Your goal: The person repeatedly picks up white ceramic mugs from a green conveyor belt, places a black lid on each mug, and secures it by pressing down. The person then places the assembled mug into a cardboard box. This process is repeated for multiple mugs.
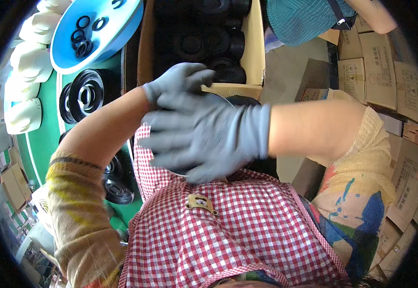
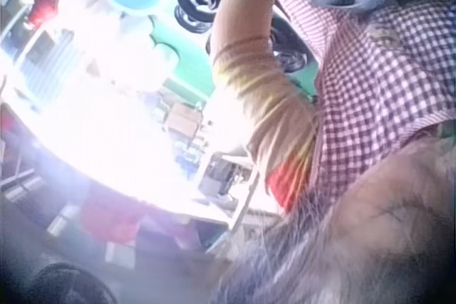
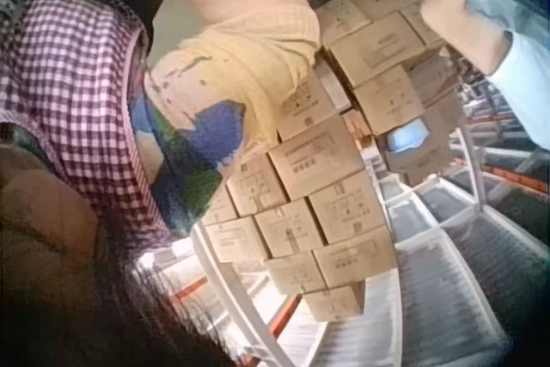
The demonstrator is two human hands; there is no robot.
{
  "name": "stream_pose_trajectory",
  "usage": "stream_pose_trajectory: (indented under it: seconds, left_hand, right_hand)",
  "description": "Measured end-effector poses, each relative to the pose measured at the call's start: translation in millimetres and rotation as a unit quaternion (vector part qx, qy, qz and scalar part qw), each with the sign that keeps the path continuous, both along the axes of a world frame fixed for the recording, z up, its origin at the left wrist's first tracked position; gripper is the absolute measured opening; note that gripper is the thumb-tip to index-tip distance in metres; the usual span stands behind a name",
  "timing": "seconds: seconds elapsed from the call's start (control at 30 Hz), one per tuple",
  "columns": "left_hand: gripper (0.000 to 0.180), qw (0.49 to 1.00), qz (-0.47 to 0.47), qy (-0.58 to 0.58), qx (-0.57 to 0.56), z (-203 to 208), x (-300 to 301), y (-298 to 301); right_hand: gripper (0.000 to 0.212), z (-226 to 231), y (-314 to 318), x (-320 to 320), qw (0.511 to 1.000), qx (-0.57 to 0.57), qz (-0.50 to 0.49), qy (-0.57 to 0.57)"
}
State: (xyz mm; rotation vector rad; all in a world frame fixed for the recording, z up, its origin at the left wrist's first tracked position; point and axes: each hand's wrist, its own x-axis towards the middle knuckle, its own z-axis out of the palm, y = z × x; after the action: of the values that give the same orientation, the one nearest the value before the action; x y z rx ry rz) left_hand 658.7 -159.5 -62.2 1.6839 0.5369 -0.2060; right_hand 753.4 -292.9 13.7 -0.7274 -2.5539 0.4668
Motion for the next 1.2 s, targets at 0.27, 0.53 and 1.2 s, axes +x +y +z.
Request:
stream_pose_trajectory:
  seconds: [0.27, 0.53, 1.2]
  left_hand:
    - [0.046, 0.985, -0.046, -0.164, -0.02, -15, -23, 7]
    - [0.038, 0.927, -0.172, 0.035, 0.333, 45, 39, -7]
    - [0.036, 0.99, -0.088, -0.068, 0.082, -10, 5, 16]
  right_hand:
    - [0.079, -23, 26, 85, 0.997, 0.073, -0.008, 0.034]
    - [0.061, 11, 7, 6, 0.993, -0.017, -0.022, 0.117]
    - [0.05, -12, 24, -4, 0.991, 0.047, -0.013, 0.128]
